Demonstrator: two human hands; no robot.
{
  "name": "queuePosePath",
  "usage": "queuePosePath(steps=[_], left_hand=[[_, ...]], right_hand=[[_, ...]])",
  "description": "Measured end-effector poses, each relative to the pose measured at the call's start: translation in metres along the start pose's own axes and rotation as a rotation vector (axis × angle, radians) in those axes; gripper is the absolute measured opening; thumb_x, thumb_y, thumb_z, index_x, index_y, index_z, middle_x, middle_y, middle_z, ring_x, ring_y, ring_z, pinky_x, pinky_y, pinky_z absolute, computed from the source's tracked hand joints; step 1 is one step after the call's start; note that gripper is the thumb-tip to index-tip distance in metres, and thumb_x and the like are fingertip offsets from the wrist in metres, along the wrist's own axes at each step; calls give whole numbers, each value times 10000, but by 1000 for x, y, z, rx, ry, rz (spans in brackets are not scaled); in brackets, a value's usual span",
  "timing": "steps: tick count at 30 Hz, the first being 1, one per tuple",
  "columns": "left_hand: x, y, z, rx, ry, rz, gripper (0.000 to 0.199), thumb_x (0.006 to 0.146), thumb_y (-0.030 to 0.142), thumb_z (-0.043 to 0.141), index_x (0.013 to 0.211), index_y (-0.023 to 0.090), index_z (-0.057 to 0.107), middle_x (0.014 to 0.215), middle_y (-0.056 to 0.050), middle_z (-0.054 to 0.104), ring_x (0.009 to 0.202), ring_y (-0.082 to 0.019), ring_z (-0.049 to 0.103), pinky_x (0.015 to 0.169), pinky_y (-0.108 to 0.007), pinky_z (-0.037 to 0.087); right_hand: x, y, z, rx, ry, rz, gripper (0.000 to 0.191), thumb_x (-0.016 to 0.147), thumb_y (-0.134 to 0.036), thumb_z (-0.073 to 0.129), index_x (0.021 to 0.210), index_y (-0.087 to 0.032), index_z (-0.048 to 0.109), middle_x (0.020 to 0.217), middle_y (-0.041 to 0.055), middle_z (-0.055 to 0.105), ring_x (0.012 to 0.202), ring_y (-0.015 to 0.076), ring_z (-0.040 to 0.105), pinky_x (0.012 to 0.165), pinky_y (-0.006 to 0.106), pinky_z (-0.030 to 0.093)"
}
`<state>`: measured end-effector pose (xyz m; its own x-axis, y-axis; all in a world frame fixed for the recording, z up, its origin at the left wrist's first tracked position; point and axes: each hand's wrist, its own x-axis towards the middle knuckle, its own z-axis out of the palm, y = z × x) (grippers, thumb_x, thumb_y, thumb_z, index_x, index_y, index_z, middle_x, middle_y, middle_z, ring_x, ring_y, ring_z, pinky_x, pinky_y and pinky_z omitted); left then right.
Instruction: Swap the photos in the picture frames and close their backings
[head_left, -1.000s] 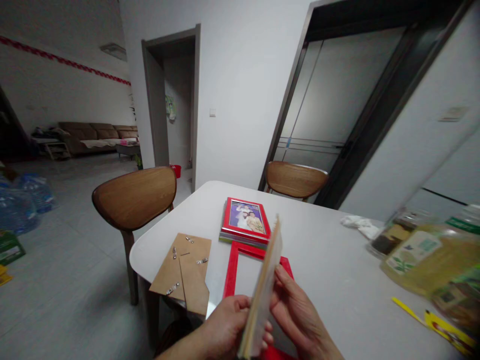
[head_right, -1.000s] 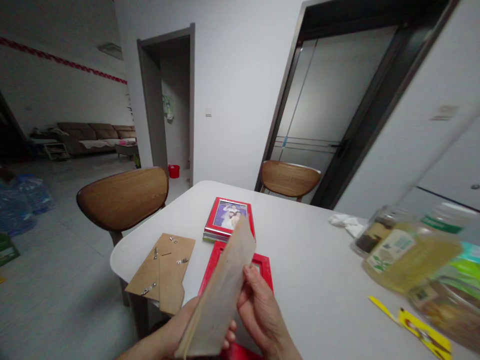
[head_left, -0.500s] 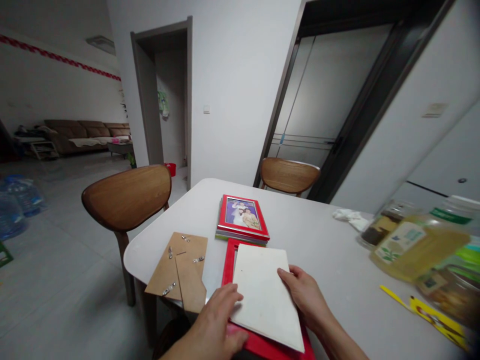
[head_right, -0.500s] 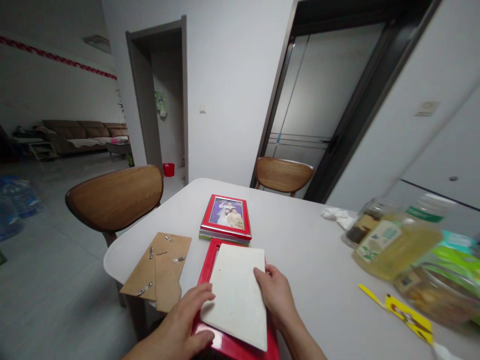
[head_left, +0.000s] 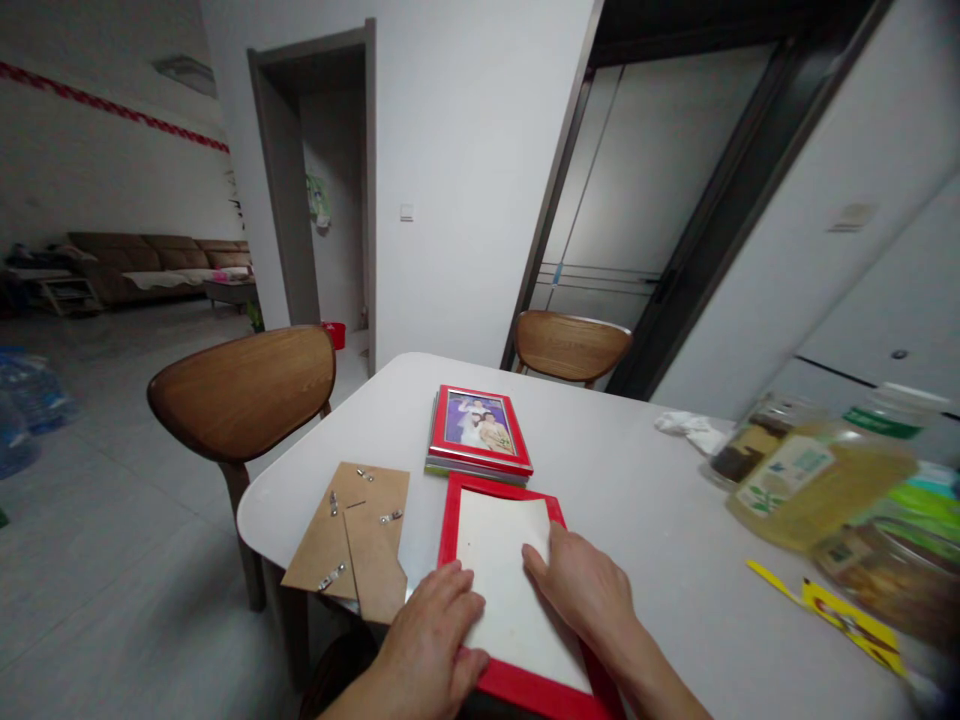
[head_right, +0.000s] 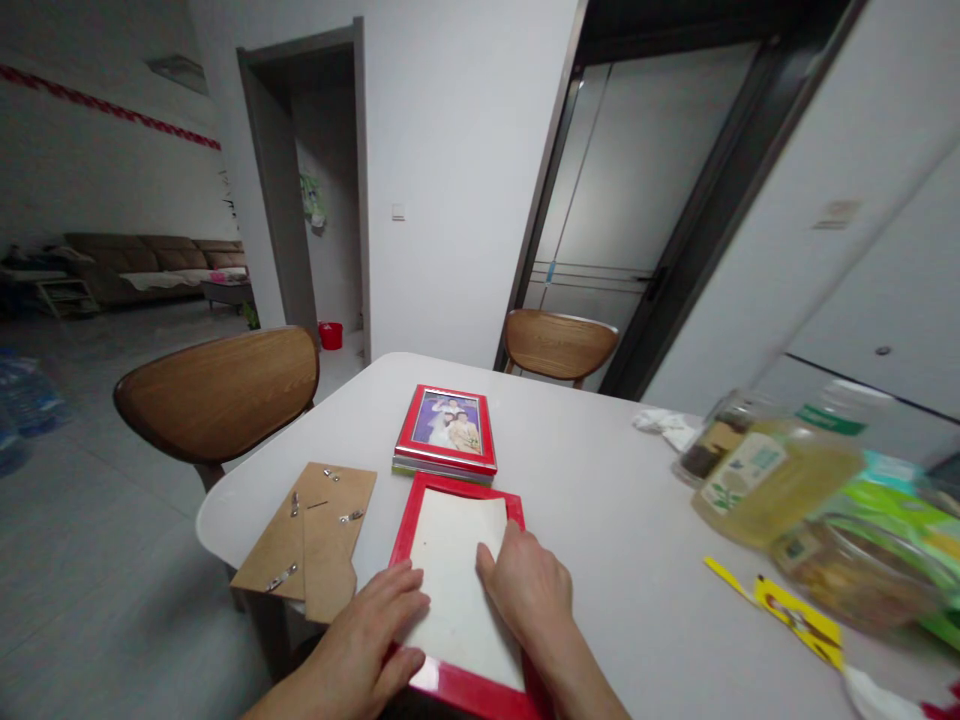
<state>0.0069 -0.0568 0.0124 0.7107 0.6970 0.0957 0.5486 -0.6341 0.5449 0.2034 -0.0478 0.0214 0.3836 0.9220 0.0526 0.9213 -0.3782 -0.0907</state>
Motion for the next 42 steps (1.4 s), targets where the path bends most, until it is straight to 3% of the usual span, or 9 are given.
queuePosePath(steps=[5, 10, 16, 19, 22, 25, 28, 35, 42], left_hand=[[-13, -11, -13, 27, 11, 6, 482, 694, 191, 526, 1163, 154, 423, 1304, -116, 352, 1211, -221, 285, 993, -387, 271], [-46, -62, -40, 171, 95, -151, 657, 617, 168, 584, 1226, 228, 346, 1347, -82, 279, 1239, -244, 217, 997, -467, 208], [-66, -121, -50, 309, 321, -297, 552, 638, 155, 563, 1173, 138, 429, 1274, -143, 391, 1178, -260, 343, 962, -440, 296], [-66, -127, -54, 291, 382, -255, 460, 658, 147, 539, 1115, 154, 489, 1206, -124, 478, 1109, -241, 441, 920, -407, 367], [-65, -124, -58, 261, 407, -240, 420, 640, 158, 561, 1059, 173, 538, 1130, -103, 549, 1048, -238, 500, 889, -393, 405], [-64, -111, -60, 207, 454, -196, 414, 640, 191, 586, 1052, 209, 546, 1101, -73, 575, 1013, -226, 529, 873, -370, 427], [-57, -85, -53, 160, 447, -99, 416, 648, 244, 618, 1055, 190, 548, 1132, -105, 548, 1030, -238, 515, 879, -357, 425], [-16, -22, -16, -14, 205, 115, 407, 683, 273, 614, 1062, 163, 515, 1170, -121, 511, 1091, -234, 452, 922, -365, 378], [5, -6, -6, -93, 137, 49, 309, 661, 218, 631, 958, 178, 558, 1126, -85, 536, 1020, -208, 488, 883, -334, 392]], right_hand=[[1, 2, 0, 1, 3, -3, 406, 745, -403, 379, 1029, -134, 485, 852, 141, 616, 731, 265, 594, 591, 352, 399], [-5, -8, -3, 156, 31, -93, 463, 764, -398, 362, 1153, -156, 428, 987, 129, 572, 801, 234, 570, 626, 334, 409], [-32, -94, -2, 435, 46, -549, 376, 733, -366, 455, 1050, -176, 526, 941, 93, 569, 900, 211, 495, 779, 331, 366], [-43, -133, 9, 439, 30, -591, 429, 635, -436, 554, 987, -191, 538, 895, 89, 553, 854, 243, 484, 741, 381, 372], [-47, -147, 15, 499, 26, -571, 382, 592, -335, 599, 940, -191, 539, 906, 87, 522, 845, 239, 475, 722, 378, 388], [-49, -131, 10, 638, 42, -580, 439, 598, -222, 567, 1030, -194, 501, 951, 79, 499, 883, 210, 472, 765, 350, 398], [-53, -91, -3, 664, 72, -591, 472, 595, -201, 545, 1064, -189, 493, 989, 87, 495, 911, 206, 480, 799, 353, 408], [-63, 17, 1, 482, 189, -506, 345, 617, -316, 540, 937, -201, 597, 957, 103, 561, 883, 219, 552, 746, 341, 476], [-60, 36, 17, 447, 168, -401, 322, 641, -319, 513, 926, -203, 608, 969, 105, 556, 909, 225, 537, 784, 373, 458]])
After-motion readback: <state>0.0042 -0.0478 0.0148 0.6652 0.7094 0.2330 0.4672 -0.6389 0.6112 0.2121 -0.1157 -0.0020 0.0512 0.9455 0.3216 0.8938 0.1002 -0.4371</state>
